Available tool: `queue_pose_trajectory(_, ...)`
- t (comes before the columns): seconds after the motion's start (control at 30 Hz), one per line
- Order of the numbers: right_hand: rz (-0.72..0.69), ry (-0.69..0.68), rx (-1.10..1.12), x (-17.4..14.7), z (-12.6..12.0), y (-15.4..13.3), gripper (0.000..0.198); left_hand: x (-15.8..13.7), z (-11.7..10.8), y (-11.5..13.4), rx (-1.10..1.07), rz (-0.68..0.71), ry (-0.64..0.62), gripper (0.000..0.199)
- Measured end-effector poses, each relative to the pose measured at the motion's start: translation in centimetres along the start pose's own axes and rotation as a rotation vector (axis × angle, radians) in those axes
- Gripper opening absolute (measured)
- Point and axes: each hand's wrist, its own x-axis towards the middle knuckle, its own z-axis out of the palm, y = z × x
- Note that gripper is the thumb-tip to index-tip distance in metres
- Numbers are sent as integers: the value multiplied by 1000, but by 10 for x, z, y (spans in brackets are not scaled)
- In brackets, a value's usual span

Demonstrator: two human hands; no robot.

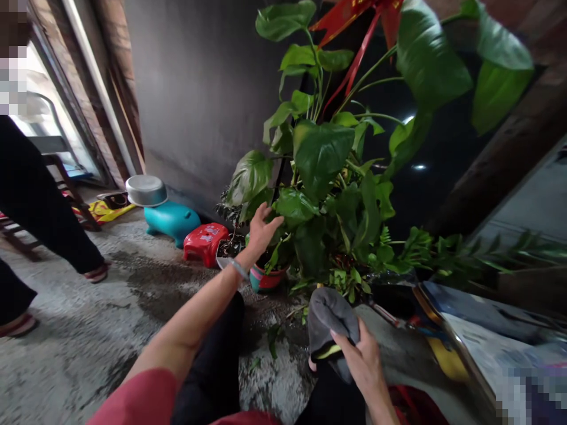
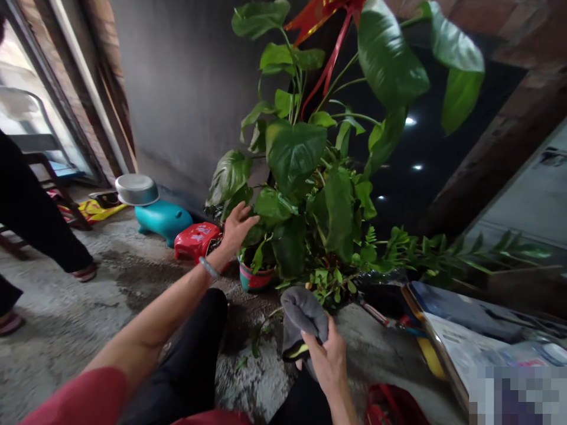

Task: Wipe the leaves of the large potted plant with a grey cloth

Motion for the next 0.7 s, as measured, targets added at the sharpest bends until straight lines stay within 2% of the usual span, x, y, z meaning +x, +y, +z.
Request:
queue_pose_trajectory(0.1,1,16,-20,-7,-1,0,41,21,20,0,12,-183,-188,45)
queue_pose_trajectory(0.17,20,34,-29,-13,3,8,42,26,27,-3,29,-268,-266,44)
queue_pose_trajectory(0.27,41,23,-25,-19,6,21,46,29,34,-5,-35,-345,-297,48)
queue_pose_trajectory(0.37,37,29,-30,-19,6,25,51,35,42,-6,-101,-400,-266,46)
queue_pose_trajectory(0.43,51,36,-37,-18,4,23,52,41,43,-6,-91,-379,-265,42)
queue_pose_trajectory(0.5,84,28,-34,-19,3,22,51,48,38,-5,2,-293,-237,35)
queue_pose_trajectory(0.57,118,4,-17,-20,2,23,52,54,26,-3,239,-156,-150,22)
queue_pose_trajectory(0.63,149,-21,7,-21,3,26,52,55,13,-3,563,-27,-41,10)
queue_pose_trajectory(0.7,178,-26,39,-21,5,27,54,50,6,-9,793,47,-2,4)
